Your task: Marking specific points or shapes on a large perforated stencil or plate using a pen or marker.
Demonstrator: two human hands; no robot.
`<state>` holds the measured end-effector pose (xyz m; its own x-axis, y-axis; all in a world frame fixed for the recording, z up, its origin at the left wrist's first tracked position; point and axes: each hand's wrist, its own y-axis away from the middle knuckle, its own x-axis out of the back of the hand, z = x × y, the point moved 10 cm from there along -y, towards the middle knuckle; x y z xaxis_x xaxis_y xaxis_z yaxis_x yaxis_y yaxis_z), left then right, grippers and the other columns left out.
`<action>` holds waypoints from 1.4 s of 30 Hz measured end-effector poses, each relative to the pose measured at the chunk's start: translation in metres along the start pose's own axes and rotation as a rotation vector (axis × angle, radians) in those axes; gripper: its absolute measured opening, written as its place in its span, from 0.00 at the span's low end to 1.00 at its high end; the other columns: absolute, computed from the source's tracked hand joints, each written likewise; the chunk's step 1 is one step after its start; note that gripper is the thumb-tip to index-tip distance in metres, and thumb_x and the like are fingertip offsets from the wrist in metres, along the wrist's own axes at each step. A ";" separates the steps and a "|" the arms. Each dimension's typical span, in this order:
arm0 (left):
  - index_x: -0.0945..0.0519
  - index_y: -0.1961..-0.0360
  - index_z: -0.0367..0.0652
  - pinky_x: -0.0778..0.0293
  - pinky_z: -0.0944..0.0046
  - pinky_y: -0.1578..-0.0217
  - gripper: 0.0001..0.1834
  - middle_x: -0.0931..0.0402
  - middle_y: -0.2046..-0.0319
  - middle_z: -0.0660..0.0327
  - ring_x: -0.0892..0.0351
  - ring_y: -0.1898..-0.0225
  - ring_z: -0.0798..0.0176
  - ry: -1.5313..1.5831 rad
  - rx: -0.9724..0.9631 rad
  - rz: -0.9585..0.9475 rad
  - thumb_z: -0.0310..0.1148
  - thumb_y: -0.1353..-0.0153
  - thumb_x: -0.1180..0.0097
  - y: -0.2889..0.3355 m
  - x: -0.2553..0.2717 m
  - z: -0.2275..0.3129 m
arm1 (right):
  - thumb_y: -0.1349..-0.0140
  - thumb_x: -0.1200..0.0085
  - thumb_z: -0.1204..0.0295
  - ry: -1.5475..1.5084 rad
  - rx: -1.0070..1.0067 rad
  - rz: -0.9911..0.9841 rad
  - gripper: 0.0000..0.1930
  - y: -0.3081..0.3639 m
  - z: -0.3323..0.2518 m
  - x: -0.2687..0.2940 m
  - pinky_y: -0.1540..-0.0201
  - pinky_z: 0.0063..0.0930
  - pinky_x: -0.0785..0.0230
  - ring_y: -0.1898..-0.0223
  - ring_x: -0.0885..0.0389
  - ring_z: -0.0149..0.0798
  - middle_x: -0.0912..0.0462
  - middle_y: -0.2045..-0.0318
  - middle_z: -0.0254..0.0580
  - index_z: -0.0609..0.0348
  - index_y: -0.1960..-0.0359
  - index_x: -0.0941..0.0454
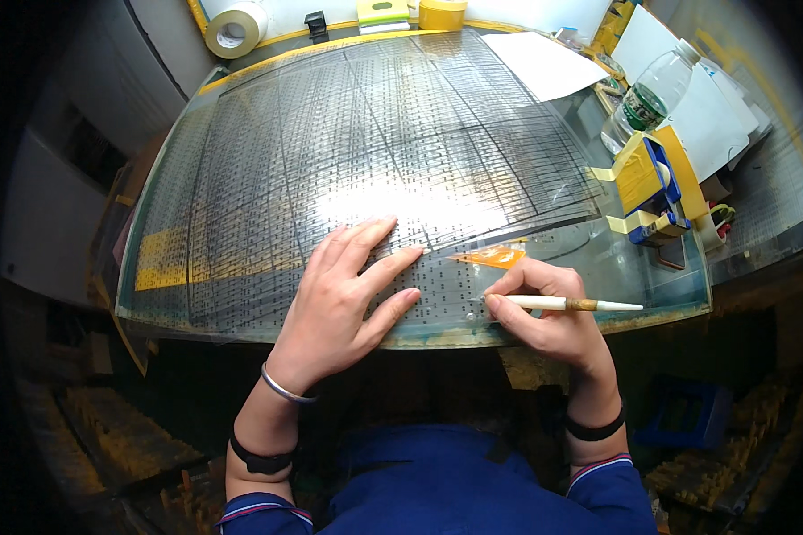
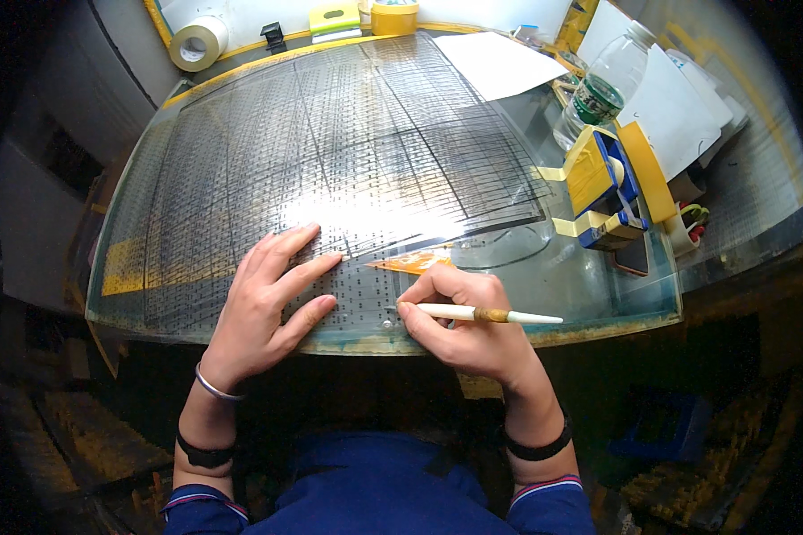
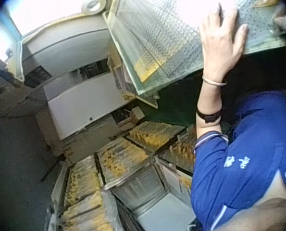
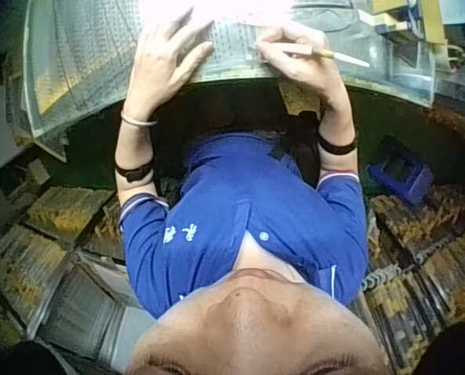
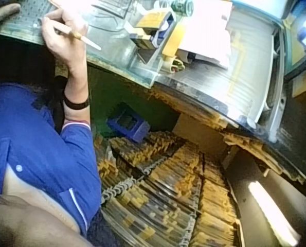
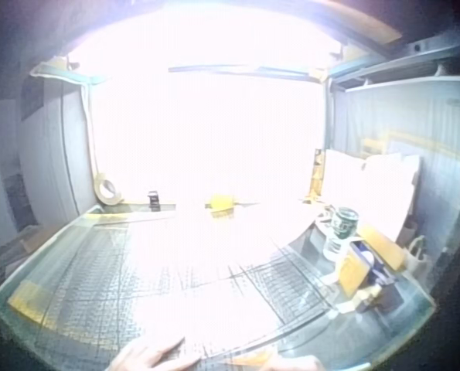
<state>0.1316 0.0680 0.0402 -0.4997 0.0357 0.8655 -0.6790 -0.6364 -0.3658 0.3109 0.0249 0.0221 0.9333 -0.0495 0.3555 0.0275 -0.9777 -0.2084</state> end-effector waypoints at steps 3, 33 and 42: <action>0.20 0.42 0.48 0.42 0.47 0.31 0.23 0.31 0.35 0.50 0.35 0.33 0.45 -0.007 0.001 -0.004 0.41 0.37 0.38 0.001 0.000 -0.001 | 0.43 0.37 0.76 -0.004 -0.018 -0.011 0.04 0.000 0.001 0.000 0.74 0.22 0.32 0.77 0.22 0.25 0.18 0.79 0.37 0.64 0.71 0.18; 0.20 0.41 0.49 0.43 0.46 0.31 0.23 0.31 0.35 0.49 0.35 0.32 0.46 0.001 0.003 -0.009 0.42 0.36 0.38 0.000 -0.001 -0.001 | 0.43 0.37 0.76 -0.024 -0.079 0.057 0.05 0.002 0.009 0.005 0.75 0.23 0.32 0.78 0.23 0.25 0.19 0.79 0.38 0.64 0.72 0.20; 0.19 0.41 0.49 0.43 0.46 0.31 0.23 0.31 0.35 0.49 0.35 0.32 0.45 0.008 0.001 -0.006 0.43 0.36 0.39 0.000 -0.001 -0.001 | 0.43 0.37 0.76 -0.021 -0.044 0.055 0.05 0.002 0.008 0.005 0.75 0.23 0.32 0.78 0.22 0.26 0.19 0.79 0.38 0.65 0.71 0.20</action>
<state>0.1319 0.0685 0.0391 -0.4998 0.0456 0.8649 -0.6817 -0.6367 -0.3604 0.3182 0.0241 0.0159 0.9402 -0.1002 0.3257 -0.0397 -0.9815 -0.1873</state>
